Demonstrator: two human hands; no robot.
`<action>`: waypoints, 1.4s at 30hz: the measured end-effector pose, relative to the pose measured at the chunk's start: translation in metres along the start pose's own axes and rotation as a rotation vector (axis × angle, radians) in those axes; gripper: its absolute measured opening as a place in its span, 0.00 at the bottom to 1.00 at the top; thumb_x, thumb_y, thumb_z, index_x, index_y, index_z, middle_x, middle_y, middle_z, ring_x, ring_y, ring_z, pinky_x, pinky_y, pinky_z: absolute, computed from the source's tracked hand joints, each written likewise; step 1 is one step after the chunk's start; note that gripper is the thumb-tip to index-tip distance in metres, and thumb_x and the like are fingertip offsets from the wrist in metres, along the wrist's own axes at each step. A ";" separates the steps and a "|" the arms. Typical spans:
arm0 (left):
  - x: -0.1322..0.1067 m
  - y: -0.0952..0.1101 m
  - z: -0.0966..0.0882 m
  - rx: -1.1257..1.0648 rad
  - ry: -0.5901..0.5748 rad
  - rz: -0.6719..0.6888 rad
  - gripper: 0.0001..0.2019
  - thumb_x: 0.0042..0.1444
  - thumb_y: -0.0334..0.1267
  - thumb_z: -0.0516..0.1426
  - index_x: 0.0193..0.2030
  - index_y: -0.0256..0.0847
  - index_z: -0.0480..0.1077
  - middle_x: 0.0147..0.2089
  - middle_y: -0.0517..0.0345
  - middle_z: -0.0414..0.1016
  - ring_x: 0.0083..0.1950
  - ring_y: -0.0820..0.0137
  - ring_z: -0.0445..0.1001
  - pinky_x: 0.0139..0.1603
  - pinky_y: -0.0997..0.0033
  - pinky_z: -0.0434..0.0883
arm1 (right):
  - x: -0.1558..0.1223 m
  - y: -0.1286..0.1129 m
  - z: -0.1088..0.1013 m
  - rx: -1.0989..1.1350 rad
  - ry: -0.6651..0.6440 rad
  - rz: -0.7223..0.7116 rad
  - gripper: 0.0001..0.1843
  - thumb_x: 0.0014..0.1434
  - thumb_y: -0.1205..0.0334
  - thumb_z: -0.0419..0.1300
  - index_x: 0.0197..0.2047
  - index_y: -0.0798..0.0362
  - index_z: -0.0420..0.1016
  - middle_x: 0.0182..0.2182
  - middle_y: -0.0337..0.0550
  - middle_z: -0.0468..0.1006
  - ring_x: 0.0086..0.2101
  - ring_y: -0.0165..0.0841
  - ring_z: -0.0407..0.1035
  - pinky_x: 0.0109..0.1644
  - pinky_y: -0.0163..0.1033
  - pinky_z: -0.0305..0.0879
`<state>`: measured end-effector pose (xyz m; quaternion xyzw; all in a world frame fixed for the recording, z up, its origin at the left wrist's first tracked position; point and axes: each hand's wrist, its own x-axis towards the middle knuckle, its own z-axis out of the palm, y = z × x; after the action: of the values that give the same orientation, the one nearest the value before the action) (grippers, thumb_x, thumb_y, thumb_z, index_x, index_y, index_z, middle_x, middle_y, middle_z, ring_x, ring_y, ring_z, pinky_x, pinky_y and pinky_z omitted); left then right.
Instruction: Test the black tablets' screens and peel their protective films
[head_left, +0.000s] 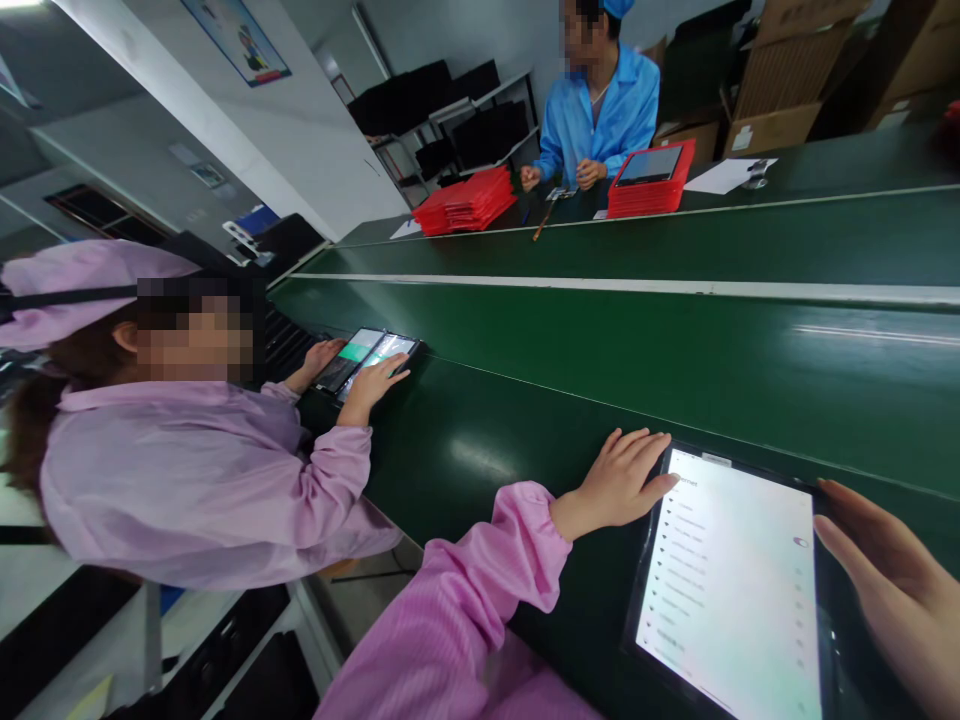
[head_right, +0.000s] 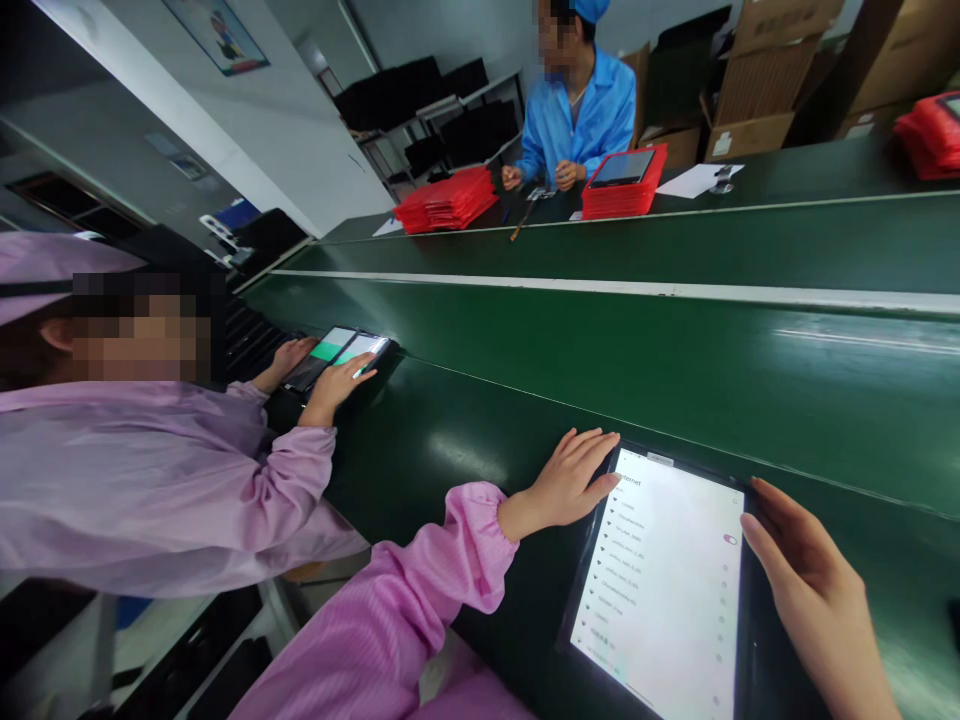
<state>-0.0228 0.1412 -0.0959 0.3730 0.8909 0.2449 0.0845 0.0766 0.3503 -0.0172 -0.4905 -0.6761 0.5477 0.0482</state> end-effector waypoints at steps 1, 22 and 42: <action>0.000 0.000 0.000 0.000 0.000 -0.001 0.28 0.75 0.52 0.45 0.73 0.37 0.57 0.73 0.47 0.64 0.77 0.62 0.58 0.79 0.52 0.53 | 0.001 0.001 0.000 0.001 -0.003 -0.008 0.42 0.16 0.42 0.63 0.42 0.45 0.77 0.53 0.48 0.80 0.61 0.62 0.66 0.70 0.53 0.61; 0.000 -0.001 0.002 0.016 0.010 -0.001 0.28 0.74 0.53 0.46 0.74 0.40 0.57 0.73 0.48 0.65 0.76 0.61 0.59 0.78 0.50 0.56 | 0.013 0.018 0.000 0.005 -0.024 -0.166 0.38 0.23 0.40 0.64 0.41 0.45 0.78 0.46 0.48 0.82 0.57 0.61 0.71 0.63 0.54 0.70; -0.002 -0.001 0.004 -0.003 0.004 -0.005 0.28 0.75 0.53 0.46 0.73 0.38 0.57 0.73 0.48 0.64 0.77 0.62 0.58 0.79 0.51 0.53 | 0.012 0.019 -0.001 0.013 -0.022 -0.157 0.36 0.22 0.41 0.65 0.39 0.45 0.78 0.45 0.47 0.83 0.55 0.61 0.73 0.63 0.54 0.71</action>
<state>-0.0211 0.1409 -0.0996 0.3704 0.8916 0.2466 0.0838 0.0829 0.3579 -0.0378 -0.4296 -0.7096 0.5518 0.0866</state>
